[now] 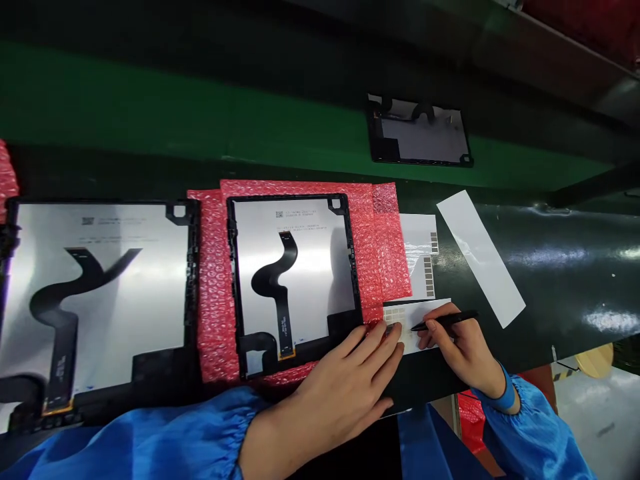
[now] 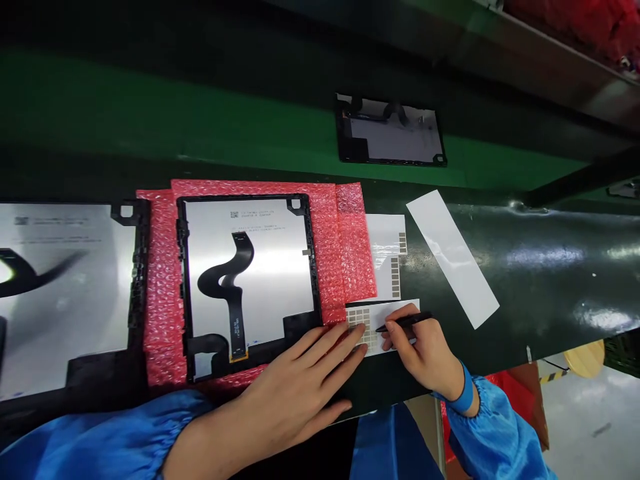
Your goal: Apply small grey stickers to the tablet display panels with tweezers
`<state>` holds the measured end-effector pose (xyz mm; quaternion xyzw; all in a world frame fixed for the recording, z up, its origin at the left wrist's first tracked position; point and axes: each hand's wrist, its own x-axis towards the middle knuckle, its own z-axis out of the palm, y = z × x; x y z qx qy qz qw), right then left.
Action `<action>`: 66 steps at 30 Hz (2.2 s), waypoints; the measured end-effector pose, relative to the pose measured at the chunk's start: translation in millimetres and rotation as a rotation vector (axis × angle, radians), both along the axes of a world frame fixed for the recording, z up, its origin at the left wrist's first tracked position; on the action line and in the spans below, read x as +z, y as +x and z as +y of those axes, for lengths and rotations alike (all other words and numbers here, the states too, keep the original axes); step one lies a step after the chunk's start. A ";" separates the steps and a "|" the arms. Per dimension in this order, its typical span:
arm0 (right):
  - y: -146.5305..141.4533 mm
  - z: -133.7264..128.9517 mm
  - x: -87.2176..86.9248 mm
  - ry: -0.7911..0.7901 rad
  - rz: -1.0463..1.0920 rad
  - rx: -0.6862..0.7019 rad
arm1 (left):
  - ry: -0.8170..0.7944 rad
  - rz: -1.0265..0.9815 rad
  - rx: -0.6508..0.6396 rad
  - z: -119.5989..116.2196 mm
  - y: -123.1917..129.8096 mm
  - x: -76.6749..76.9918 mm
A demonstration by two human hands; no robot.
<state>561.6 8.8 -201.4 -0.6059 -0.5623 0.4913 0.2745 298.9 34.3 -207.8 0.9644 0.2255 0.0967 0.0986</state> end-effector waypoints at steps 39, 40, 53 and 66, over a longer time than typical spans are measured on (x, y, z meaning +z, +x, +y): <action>-182.5 129.6 62.3 0.629 0.169 -0.231 | -0.063 -0.245 0.378 58.1 -118.0 43.1; -184.8 131.2 58.7 0.569 0.178 -0.200 | -0.051 -0.265 0.366 59.2 -119.4 45.2; -192.8 155.5 17.8 0.031 0.264 -0.047 | 0.082 -0.059 0.570 64.3 -116.5 22.9; -190.2 158.3 15.8 -0.015 0.234 -0.011 | 0.101 -0.121 0.598 67.0 -120.9 27.0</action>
